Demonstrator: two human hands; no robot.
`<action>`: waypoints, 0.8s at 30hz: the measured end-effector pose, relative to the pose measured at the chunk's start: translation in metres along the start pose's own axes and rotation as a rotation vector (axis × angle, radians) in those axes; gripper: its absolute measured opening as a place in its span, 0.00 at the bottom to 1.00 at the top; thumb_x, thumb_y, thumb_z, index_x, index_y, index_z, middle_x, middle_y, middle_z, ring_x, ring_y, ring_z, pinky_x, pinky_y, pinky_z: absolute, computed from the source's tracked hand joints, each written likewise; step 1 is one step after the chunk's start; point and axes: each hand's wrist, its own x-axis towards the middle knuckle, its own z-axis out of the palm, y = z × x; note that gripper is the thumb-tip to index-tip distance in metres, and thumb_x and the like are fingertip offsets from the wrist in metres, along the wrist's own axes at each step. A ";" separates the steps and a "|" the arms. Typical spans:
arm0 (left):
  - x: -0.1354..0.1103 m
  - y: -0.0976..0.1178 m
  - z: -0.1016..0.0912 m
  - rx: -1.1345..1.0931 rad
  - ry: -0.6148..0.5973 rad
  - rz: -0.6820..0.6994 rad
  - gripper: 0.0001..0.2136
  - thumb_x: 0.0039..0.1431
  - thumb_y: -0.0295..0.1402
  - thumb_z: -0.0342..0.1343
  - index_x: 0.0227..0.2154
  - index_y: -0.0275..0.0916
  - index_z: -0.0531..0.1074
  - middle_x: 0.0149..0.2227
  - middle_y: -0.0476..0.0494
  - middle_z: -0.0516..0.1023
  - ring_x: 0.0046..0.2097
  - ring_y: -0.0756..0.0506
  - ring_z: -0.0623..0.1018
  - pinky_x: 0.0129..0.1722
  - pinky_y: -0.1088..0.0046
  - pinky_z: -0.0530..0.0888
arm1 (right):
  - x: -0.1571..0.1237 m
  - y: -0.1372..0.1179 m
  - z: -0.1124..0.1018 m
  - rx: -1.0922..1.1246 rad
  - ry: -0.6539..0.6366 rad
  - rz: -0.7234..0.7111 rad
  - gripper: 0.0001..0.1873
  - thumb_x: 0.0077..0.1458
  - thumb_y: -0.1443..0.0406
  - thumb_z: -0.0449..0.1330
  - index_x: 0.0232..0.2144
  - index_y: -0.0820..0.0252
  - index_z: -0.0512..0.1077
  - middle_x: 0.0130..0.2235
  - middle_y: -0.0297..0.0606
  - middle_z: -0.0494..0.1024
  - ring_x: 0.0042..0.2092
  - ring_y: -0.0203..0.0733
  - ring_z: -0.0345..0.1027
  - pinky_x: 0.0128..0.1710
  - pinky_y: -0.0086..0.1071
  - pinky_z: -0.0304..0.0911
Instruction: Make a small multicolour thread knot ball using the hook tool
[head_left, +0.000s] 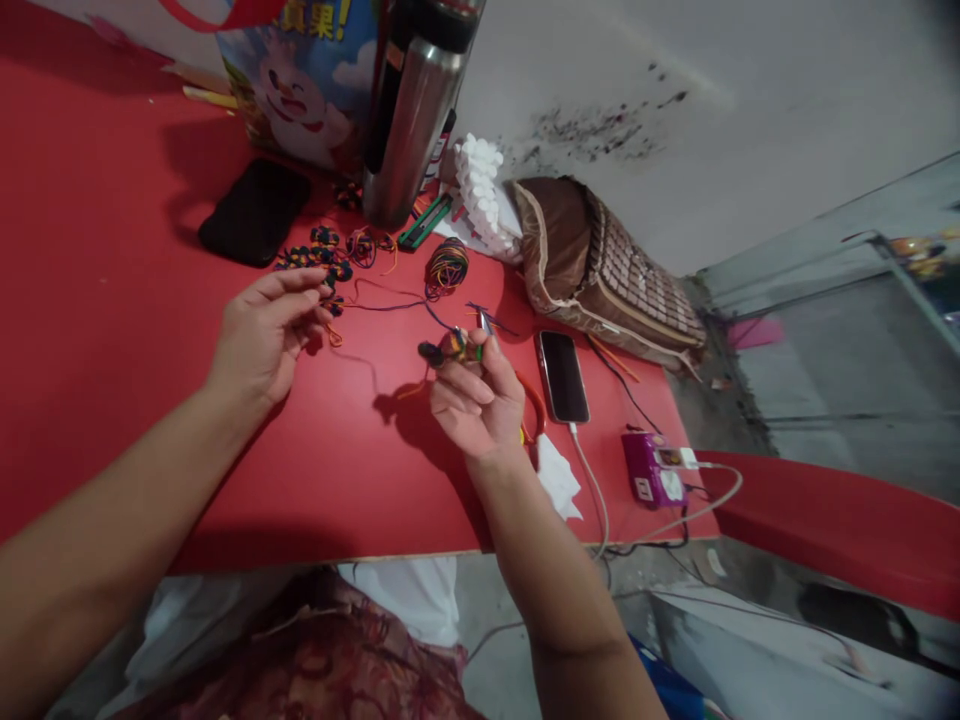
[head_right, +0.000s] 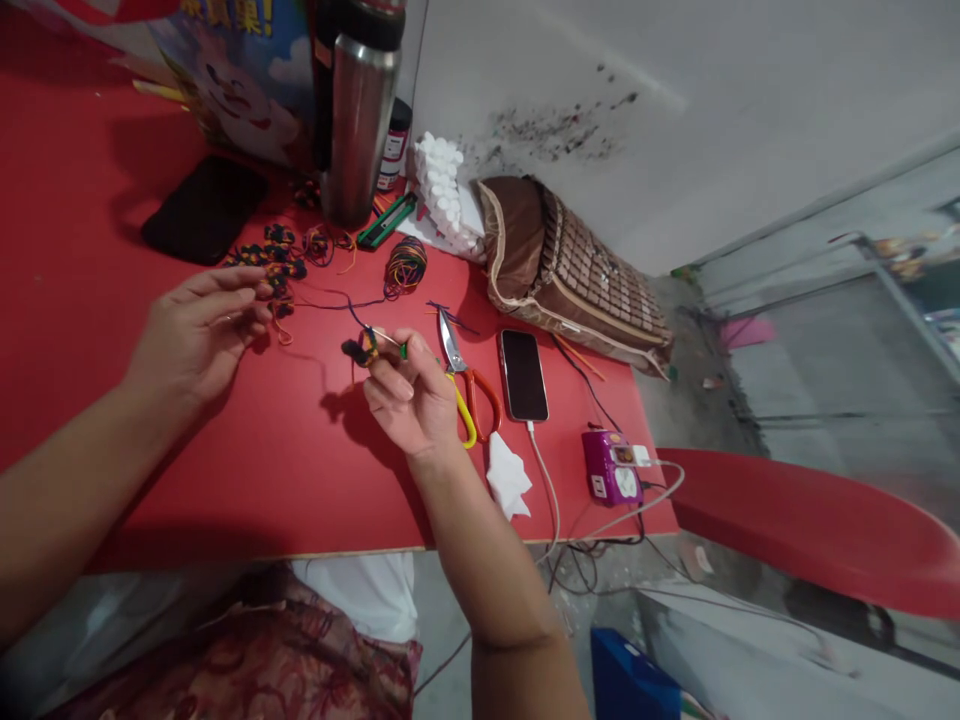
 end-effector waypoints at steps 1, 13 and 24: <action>-0.001 -0.001 0.001 0.019 0.029 0.053 0.06 0.54 0.23 0.65 0.29 0.41 0.84 0.30 0.49 0.83 0.26 0.53 0.76 0.22 0.77 0.67 | 0.001 0.000 0.001 -0.015 0.015 -0.012 0.05 0.56 0.55 0.73 0.34 0.45 0.84 0.34 0.27 0.83 0.23 0.30 0.35 0.18 0.24 0.41; -0.044 -0.006 0.011 0.257 -0.421 0.140 0.05 0.57 0.35 0.72 0.35 0.43 0.86 0.39 0.44 0.84 0.36 0.46 0.80 0.32 0.70 0.77 | 0.005 0.011 0.008 -0.056 0.123 0.090 0.03 0.54 0.61 0.71 0.33 0.51 0.83 0.36 0.31 0.86 0.22 0.27 0.42 0.17 0.21 0.46; -0.045 -0.009 0.014 0.294 -0.393 0.191 0.04 0.56 0.34 0.73 0.34 0.44 0.85 0.40 0.45 0.84 0.43 0.44 0.81 0.47 0.64 0.78 | 0.003 0.024 0.015 -0.116 0.125 0.075 0.11 0.49 0.57 0.77 0.33 0.53 0.82 0.32 0.29 0.82 0.21 0.24 0.49 0.17 0.21 0.50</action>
